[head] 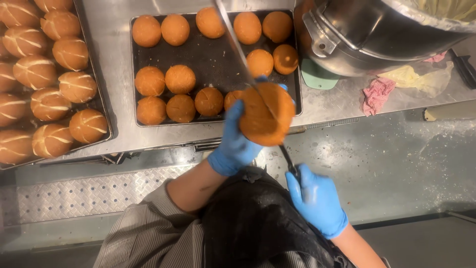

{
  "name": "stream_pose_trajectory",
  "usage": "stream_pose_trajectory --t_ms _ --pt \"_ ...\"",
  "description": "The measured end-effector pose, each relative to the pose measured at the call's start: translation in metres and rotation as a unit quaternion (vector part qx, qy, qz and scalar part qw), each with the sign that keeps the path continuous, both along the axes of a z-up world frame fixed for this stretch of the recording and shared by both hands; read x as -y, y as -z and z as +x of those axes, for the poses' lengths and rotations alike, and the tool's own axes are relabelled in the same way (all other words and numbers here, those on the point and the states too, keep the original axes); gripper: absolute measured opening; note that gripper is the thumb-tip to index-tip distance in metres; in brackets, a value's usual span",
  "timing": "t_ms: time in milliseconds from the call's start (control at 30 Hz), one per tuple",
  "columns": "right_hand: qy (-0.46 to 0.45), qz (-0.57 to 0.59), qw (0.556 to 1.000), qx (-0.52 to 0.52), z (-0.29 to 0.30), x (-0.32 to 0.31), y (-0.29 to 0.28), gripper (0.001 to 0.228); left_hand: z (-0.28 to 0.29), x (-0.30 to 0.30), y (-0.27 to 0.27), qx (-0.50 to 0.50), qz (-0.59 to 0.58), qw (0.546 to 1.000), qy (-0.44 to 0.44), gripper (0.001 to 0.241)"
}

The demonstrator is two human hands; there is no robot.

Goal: Scoring a cross pattern into bread buns using a knife on a prep table.

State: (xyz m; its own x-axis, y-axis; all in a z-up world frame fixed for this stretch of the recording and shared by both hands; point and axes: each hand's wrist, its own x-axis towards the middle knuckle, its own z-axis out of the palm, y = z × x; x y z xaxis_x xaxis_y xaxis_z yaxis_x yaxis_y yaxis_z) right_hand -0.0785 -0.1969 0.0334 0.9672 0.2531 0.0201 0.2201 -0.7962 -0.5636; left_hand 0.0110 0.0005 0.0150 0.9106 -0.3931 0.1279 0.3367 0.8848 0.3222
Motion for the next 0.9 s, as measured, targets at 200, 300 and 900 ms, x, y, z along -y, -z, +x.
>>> stream_pose_trajectory --t_ms 200,300,900 --pt "-0.022 0.017 1.0 -0.008 -0.004 0.006 0.015 0.017 -0.004 0.006 0.005 0.016 -0.017 0.999 -0.042 0.067" --pt "-0.013 0.02 1.0 -0.009 0.007 0.0 0.012 0.017 -0.007 0.013 0.007 -0.002 -0.009 1.0 -0.009 0.068" --pt "-0.054 -0.069 0.99 0.111 0.017 0.022 -0.052 0.023 0.017 -0.038 0.028 -0.04 0.028 0.998 0.033 0.081"
